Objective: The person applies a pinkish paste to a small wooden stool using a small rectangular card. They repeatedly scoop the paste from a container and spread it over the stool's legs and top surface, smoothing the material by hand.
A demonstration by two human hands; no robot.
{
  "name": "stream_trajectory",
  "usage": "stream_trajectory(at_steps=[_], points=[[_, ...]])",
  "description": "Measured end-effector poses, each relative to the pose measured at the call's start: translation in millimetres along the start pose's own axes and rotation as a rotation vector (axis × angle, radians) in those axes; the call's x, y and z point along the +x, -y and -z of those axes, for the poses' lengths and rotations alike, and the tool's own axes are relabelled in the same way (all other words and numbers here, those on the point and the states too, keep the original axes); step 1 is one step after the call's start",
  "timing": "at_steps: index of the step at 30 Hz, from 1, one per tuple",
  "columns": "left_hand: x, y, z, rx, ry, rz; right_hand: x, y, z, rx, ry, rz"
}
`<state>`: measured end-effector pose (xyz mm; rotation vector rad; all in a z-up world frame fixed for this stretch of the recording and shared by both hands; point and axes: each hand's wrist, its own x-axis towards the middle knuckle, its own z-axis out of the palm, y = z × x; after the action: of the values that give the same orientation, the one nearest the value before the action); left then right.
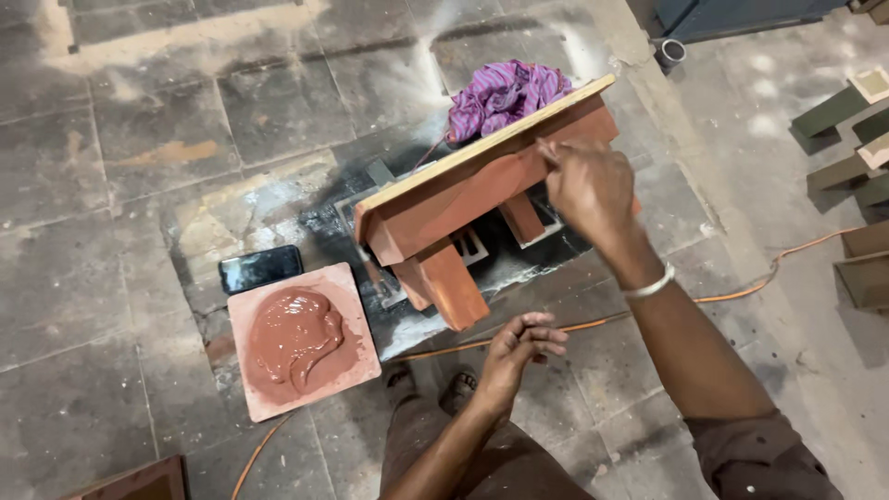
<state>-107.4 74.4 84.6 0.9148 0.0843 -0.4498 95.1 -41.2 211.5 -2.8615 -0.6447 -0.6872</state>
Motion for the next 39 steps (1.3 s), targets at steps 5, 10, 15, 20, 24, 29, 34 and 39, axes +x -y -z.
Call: stream_trajectory(at_steps=[5, 10, 15, 20, 24, 29, 34, 39], points=[[-29, -32, 18, -0.076, 0.074, -0.056, 3, 32, -22, 0.202, -0.027, -0.116], [-23, -11, 48, -0.047, 0.164, 0.077, -32, 145, -16, 0.347, -0.021, 0.043], [-33, -5, 50, 0.078, 0.264, 0.241, -37, 150, 17, 0.159, 0.375, 0.070], [-48, -15, 67, 0.057, 0.239, 0.274, -32, 105, 2, 0.103, 0.016, 0.165], [-51, -14, 82, 0.047, 0.237, 0.264, -65, 142, -17, 0.076, 0.121, 0.158], [-45, -15, 95, 0.035, 0.235, 0.245, -69, 139, 4, 0.075, 0.138, 0.264], [-54, -26, 108, 0.037, 0.213, 0.187, -8, 66, 2, -0.025, -0.048, -0.126], [-66, -20, 131, -0.036, 0.094, 0.171, 3, 109, -11, 0.085, 0.203, -0.421]])
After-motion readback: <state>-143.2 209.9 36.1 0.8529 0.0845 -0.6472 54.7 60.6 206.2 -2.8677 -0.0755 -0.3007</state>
